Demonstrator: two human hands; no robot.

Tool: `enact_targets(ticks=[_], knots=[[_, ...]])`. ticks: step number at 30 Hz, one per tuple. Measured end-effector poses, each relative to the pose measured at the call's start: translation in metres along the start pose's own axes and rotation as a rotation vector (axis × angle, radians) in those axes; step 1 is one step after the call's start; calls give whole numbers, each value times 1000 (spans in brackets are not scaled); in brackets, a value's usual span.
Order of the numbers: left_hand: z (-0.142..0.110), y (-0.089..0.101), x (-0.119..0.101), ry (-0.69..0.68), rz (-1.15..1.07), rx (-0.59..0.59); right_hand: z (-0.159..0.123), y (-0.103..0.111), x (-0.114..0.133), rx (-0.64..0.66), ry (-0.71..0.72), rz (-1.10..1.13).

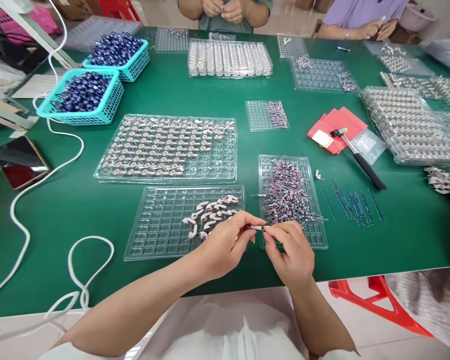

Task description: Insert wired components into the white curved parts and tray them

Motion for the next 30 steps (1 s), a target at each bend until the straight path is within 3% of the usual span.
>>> enact_targets(ticks=[11, 20, 25, 30], knots=[[4, 7, -13, -126, 119, -47, -3, -7, -3, 54, 2, 50], [6, 9, -18, -124, 62, -24, -3, -7, -6, 63, -30, 153], [7, 7, -9, -42, -27, 13, -4, -5, -12, 63, -123, 218], [5, 9, 6, 90, -144, -33, -5, -4, -17, 67, -192, 262]])
Point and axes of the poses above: each hand's wrist, its own z-axis towards the middle knuckle, its own y-axis out of the back of the hand, x = y × z, the point moved 10 cm from there along z, towards the middle knuckle, and after that the axes turned 5 degrees about -z, right-handed, at the moved point
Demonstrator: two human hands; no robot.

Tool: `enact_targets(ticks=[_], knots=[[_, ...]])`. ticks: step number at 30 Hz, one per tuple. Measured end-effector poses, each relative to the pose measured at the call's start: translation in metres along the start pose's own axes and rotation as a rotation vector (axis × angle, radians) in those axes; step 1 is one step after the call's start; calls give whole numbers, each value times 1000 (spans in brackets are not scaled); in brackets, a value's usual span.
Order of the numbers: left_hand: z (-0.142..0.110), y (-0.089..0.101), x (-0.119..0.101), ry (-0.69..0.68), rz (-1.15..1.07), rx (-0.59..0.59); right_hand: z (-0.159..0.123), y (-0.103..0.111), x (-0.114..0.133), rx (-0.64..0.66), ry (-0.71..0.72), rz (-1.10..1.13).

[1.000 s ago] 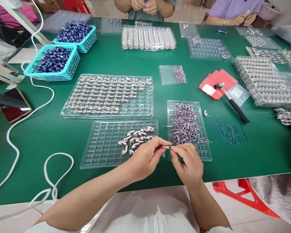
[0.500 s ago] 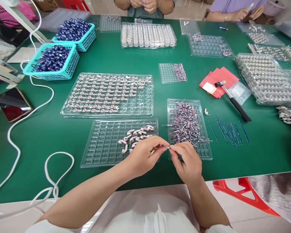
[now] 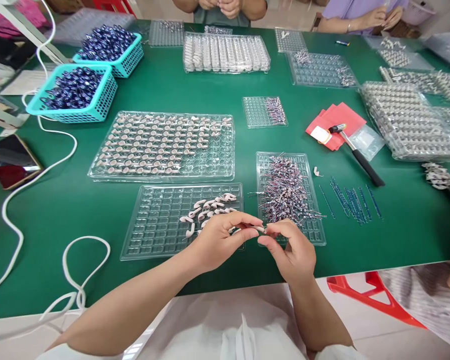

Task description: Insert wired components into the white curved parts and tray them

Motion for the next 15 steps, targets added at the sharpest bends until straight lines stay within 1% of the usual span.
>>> enact_targets(ticks=[4, 11, 15], knots=[[0, 0, 3, 31, -41, -4, 1, 1, 1, 4, 20, 84], [-1, 0, -5, -43, -14, -5, 0, -1, -5, 41, -67, 138], [-2, -1, -8, -52, 29, 3, 0, 0, -2, 31, -50, 124]])
Point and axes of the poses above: each hand's wrist, its own z-axis towards the middle knuckle, its own y-axis out of the back of the hand, x = y × z, the point moved 10 cm from there along z, towards the middle knuckle, and after that the axes turned 5 degrees about -z, right-handed, at the moved point
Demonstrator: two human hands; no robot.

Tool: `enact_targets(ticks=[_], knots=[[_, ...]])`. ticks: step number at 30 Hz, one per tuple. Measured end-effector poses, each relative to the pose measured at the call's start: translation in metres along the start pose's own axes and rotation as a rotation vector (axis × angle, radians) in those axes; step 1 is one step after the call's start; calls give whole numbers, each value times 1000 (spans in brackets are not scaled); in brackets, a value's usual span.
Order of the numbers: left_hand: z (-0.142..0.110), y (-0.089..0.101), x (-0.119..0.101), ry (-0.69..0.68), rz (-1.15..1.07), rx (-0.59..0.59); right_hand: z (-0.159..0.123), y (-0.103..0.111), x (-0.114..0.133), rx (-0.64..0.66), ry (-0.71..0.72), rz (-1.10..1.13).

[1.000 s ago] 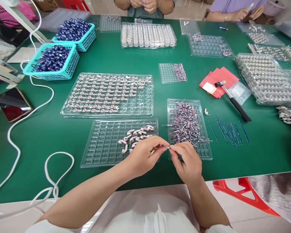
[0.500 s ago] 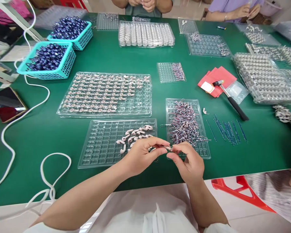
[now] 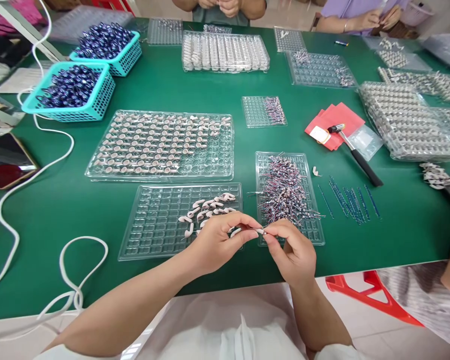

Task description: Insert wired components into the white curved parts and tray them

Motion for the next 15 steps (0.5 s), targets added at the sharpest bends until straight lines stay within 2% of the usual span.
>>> enact_targets(ticks=[8, 15], knots=[[1, -1, -1, 39, 14, 13, 2, -1, 3, 0, 46, -15], [1, -1, -5, -4, 41, 5, 2, -3, 2, 28, 41, -49]])
Point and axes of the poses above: each hand's wrist, its own z-axis towards the middle knuckle, its own y-axis out of the back of the hand, x = y × z, the point moved 10 cm from there along z, towards the middle knuckle, and after that the axes turned 5 degrees about -z, right-handed, at the moved point
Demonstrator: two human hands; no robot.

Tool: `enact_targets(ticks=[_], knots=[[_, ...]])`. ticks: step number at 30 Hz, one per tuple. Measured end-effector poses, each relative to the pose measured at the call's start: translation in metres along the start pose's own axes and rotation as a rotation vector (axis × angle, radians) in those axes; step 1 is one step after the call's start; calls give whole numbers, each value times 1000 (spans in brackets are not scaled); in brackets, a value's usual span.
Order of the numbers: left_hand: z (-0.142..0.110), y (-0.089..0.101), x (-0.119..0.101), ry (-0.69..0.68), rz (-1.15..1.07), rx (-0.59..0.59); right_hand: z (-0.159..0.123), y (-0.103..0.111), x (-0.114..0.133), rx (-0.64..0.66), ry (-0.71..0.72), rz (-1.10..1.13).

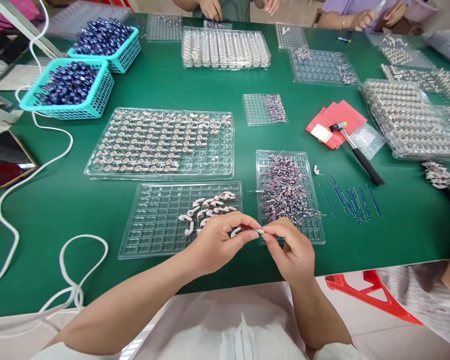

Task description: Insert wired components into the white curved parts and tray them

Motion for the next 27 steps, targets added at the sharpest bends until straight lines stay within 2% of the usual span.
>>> enact_targets(ticks=[16, 21, 24, 27], knots=[[-3, 1, -13, -132, 42, -47, 0, 1, 8, -22, 73, -30], [-3, 0, -14, -141, 56, -49, -1, 0, 6, -15, 51, -51], [-1, 11, -16, -138, 103, -74, -3, 1, 0, -16, -2, -67], [2, 41, -20, -127, 217, -136, -5, 4, -6, -40, -39, -91]])
Point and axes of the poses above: each hand's wrist, its own z-axis towards the middle knuckle, its own y-axis out of the back of the hand, x = y × z, the point moved 10 cm from there along z, towards the middle knuckle, and after that the axes turned 5 degrees about -z, right-handed, at the moved point
